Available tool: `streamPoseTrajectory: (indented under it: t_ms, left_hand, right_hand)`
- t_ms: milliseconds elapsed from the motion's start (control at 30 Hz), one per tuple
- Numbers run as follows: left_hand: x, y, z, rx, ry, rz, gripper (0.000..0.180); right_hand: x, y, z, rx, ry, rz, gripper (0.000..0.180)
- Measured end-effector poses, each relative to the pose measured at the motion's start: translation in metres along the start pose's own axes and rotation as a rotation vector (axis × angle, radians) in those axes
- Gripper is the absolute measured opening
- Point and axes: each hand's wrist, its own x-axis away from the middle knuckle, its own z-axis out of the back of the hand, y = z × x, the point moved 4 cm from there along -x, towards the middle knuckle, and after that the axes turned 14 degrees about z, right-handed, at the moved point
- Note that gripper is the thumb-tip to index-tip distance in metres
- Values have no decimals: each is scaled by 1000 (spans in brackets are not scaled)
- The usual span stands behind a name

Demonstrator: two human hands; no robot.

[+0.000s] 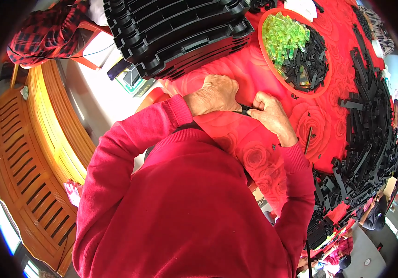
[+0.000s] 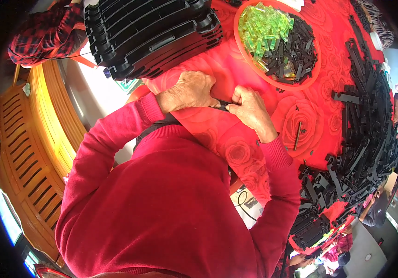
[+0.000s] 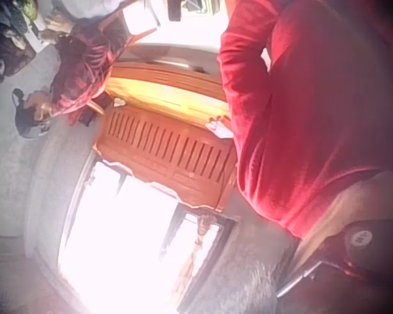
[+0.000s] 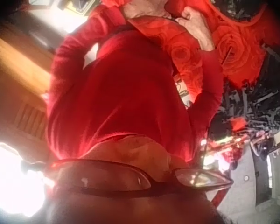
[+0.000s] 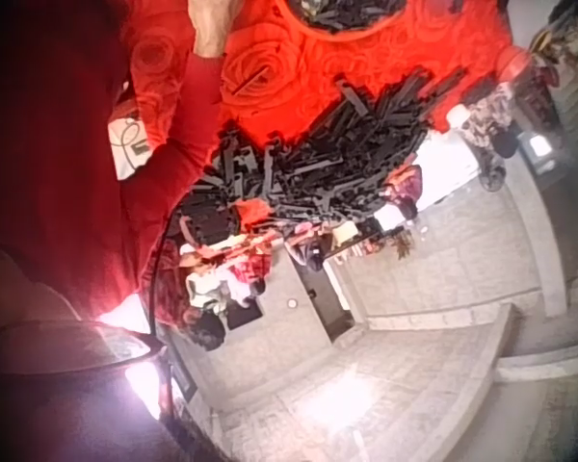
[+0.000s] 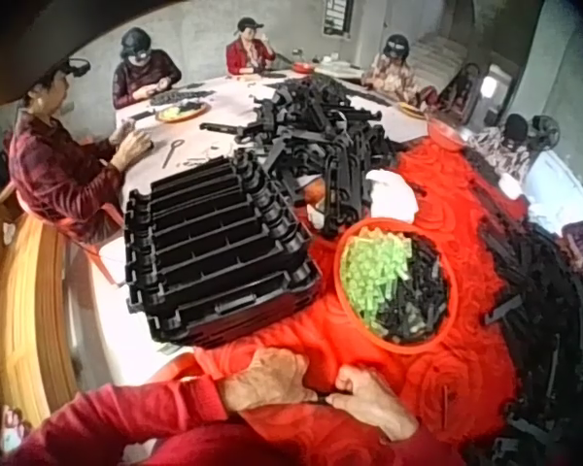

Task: The person assembles plastic parts by fitting small components from a bowl into plastic pieces by hand, then stacks the assembled items.

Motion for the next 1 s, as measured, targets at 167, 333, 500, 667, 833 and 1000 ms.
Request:
streamPoseTrajectory:
  t_ms: [167,333,500,667,833,1000]
  left_hand:
    - [0,4,4,-35,-15,-52,57]
    - [-1,4,1,-47,-18,-98,59]
    - [-1,9,-2,-31,15,-142,59]
    - [1,16,3,-104,-93,-93,52]
    - [-1,16,3,-102,-93,-89,52]
    - [1,18,3,-108,-74,-63,54]
  right_hand:
    - [1,4,-2,-17,31,114,23]
    - [-1,6,-4,-21,4,75,23]
    - [0,6,-4,-13,5,76,24]
    - [-1,7,-5,18,7,77,24]
    - [-4,6,-4,12,16,92,23]
    - [-3,1,0,59,47,125,22]
